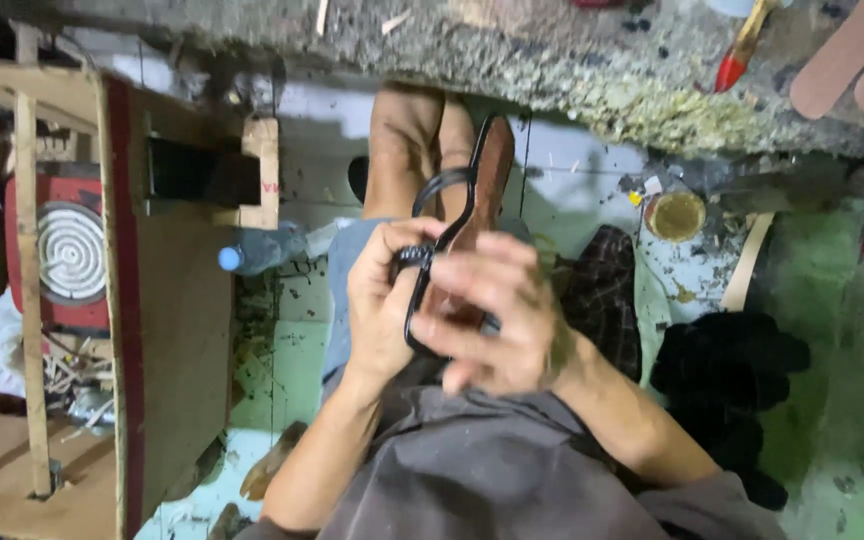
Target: Applying glue to a sandal sole and attaching the straps to assemble the shoe.
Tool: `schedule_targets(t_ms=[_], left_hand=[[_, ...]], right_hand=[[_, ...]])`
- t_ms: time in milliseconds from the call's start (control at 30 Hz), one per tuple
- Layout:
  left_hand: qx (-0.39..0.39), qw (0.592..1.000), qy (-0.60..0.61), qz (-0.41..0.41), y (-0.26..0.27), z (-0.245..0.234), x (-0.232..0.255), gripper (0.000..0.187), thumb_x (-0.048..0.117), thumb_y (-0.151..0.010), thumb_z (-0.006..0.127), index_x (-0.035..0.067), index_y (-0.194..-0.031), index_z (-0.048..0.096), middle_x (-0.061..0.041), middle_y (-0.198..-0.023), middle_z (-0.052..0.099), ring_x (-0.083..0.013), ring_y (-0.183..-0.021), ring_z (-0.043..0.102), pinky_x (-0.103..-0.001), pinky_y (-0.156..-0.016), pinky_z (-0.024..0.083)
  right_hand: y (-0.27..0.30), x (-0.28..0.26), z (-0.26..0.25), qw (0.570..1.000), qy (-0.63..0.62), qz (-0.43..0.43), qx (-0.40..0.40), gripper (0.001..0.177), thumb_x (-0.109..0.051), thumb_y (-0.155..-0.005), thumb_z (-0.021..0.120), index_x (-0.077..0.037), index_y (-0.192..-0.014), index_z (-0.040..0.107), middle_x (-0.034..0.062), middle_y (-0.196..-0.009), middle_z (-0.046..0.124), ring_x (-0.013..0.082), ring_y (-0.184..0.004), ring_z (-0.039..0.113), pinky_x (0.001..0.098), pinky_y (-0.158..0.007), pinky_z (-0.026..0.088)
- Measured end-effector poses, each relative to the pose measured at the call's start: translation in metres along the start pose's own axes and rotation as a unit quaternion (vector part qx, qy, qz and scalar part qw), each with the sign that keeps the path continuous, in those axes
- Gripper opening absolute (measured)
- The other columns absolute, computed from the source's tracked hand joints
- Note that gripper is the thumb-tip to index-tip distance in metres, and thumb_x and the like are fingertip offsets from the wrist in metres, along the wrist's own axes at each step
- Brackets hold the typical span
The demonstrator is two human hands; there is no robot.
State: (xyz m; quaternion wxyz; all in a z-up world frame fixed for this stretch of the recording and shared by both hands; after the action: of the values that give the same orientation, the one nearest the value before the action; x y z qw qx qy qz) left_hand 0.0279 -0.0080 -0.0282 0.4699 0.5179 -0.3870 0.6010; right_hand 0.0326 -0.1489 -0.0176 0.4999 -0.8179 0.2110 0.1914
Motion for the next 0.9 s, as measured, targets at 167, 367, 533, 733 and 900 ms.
schedule_targets(t_ms=[167,367,533,733,900], left_hand=[[0.006,1.000,-0.009,-0.006,0.005,-0.008,-0.008,0.016,-0.010,-0.082,0.047,0.001,-0.087,0.057,-0.017,-0.101,0.069,-0.0244,-0.094,0.062,-0.032,-0.080,0.046],[0.065,0.997,0.037,-0.001,0.002,-0.031,-0.025,0.023,-0.012,-0.084,0.049,0.002,-0.099,0.060,-0.016,-0.105,0.069,-0.0206,-0.099,0.063,-0.034,-0.090,0.049],[0.096,0.988,0.110,-0.054,0.000,-0.036,-0.021,0.031,0.009,-0.091,0.064,0.008,-0.117,0.046,-0.007,-0.106,0.057,-0.0128,-0.092,0.060,-0.027,-0.083,0.050],[0.150,0.977,0.104,-0.115,0.001,-0.034,-0.019,0.030,0.008,-0.089,0.061,0.008,-0.116,0.050,-0.005,-0.106,0.060,-0.0125,-0.093,0.059,-0.026,-0.083,0.050],[0.119,0.993,-0.002,0.026,-0.002,-0.029,-0.008,0.035,0.038,-0.102,0.050,0.009,-0.121,0.048,-0.008,-0.111,0.061,-0.0168,-0.101,0.060,-0.031,-0.095,0.047]], right_hand=[[-0.014,0.006,-0.003,1.000,0.023,-0.020,-0.005,0.049,-0.058,-0.099,0.046,-0.022,-0.106,0.078,0.0225,-0.128,0.064,0.0353,-0.113,0.063,0.0535,-0.100,0.047],[-0.046,0.087,-0.027,0.999,0.039,-0.013,-0.016,0.051,-0.052,-0.101,0.042,-0.013,-0.113,0.073,0.0203,-0.124,0.066,0.0360,-0.110,0.064,0.0512,-0.097,0.049],[-0.121,0.171,-0.076,0.939,0.227,0.210,-0.151,0.054,-0.036,-0.114,0.025,-0.001,-0.142,0.056,0.0300,-0.140,0.032,0.0425,-0.120,0.045,0.0589,-0.103,0.035],[-0.124,0.209,-0.078,0.836,0.261,0.422,-0.233,0.064,-0.045,-0.112,0.029,-0.006,-0.157,0.005,0.0247,-0.166,0.008,0.0418,-0.155,0.007,0.0594,-0.122,0.000],[-0.082,0.180,-0.082,0.949,0.267,0.141,-0.095,0.061,-0.026,-0.120,0.029,0.010,-0.125,0.078,0.0287,-0.141,0.055,0.0418,-0.125,0.045,0.0527,-0.105,0.034]])
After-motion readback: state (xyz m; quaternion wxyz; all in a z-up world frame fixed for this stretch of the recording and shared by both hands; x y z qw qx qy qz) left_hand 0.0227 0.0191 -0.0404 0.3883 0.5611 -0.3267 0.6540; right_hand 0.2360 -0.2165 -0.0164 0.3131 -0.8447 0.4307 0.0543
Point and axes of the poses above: each hand's wrist, its own y-axis away from the middle knuckle, its own z-axis out of the palm, x = y × z, the point moved 3 cm from there along -y, towards the middle knuckle
